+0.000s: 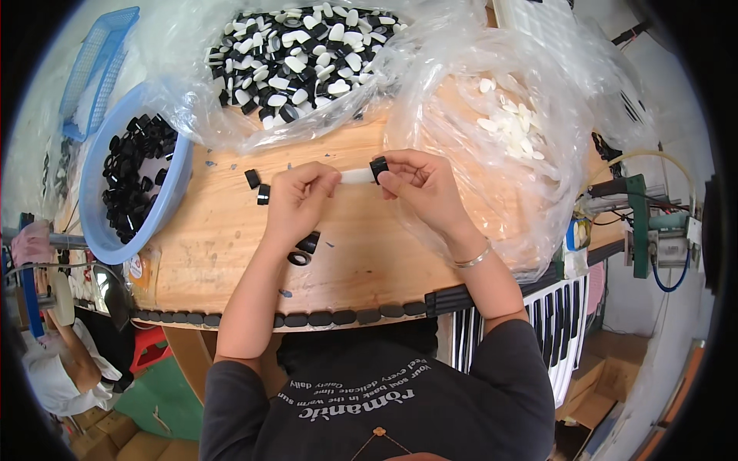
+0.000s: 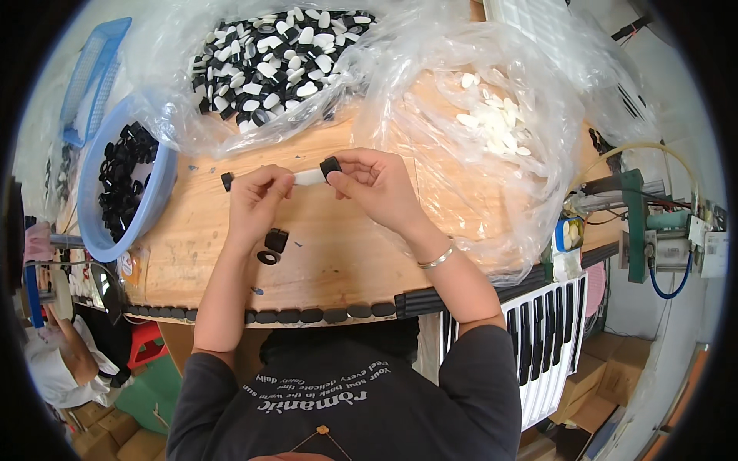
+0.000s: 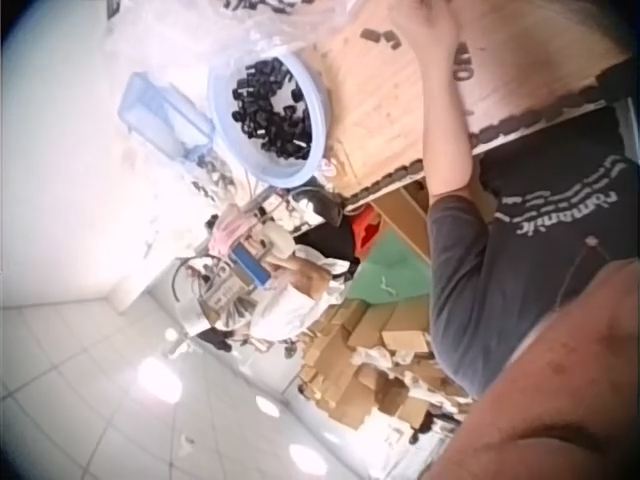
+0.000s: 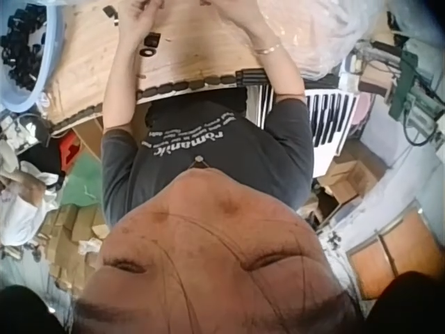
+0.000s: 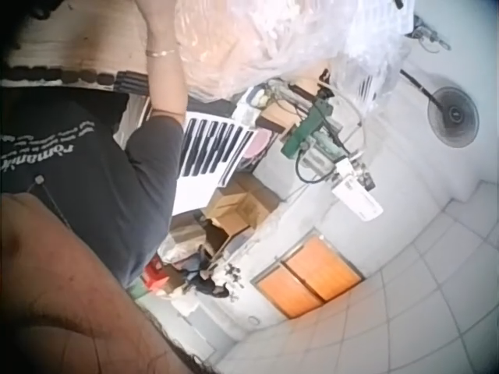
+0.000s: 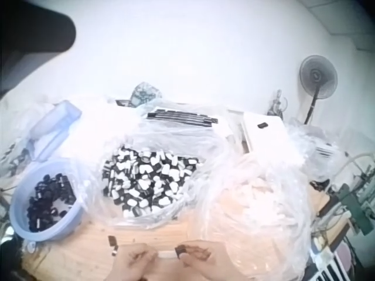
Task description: Assembling small plastic components by inserting white inserts into black casings at a workbench.
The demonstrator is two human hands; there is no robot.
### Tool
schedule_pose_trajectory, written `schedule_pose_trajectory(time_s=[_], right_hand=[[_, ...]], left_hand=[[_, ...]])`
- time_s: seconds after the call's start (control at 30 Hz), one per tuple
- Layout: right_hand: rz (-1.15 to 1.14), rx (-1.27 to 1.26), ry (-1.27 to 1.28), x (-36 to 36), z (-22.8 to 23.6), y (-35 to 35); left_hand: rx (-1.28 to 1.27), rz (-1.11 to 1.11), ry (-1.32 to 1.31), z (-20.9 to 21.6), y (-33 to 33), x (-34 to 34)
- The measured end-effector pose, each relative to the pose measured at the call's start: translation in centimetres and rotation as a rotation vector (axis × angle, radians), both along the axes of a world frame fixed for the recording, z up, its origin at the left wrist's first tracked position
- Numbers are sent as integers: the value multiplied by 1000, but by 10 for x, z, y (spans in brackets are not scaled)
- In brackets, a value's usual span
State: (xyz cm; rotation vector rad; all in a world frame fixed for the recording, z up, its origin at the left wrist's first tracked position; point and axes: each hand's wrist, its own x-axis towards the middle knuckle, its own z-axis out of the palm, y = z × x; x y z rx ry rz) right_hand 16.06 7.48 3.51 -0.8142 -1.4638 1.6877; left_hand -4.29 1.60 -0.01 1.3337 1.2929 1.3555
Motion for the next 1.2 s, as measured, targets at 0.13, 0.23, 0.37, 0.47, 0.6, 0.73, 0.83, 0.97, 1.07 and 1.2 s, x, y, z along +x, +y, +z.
schedule_pose_trajectory(time_s=[0.13, 0.23, 0.37, 0.47, 0.6, 0.73, 0.83, 0.97, 1.07, 1.2], right_hand=[[234, 6, -351, -4, 20, 28], [59, 91, -224, -22, 36, 65], [-336, 383, 57, -46, 47, 83], [-337, 445, -139, -13, 42, 83], [-634, 561, -749, 88, 14, 129], [-654, 749, -1327, 171, -37, 168], [-510, 530, -1493, 154, -41, 162], [-648, 688, -1220, 134, -19, 140], [-516, 618, -521, 80, 2, 87], [-69, 803, -402, 16, 9, 10]], left_hand=[[-121, -112, 285, 18, -2, -2], [100, 325, 695, 30, -3, -14], [-302, 622, 1129, 19, 2, -64], [-477, 466, 1126, 9, 2, -82], [-426, 329, 1014, -1, 9, -77], [-24, 272, 1013, -3, 17, -55], [166, 209, 853, -3, 14, -36], [100, 120, 404, -5, 9, 2], [144, 41, 461, 3, 4, 9], [249, -14, 512, 6, 1, 10]])
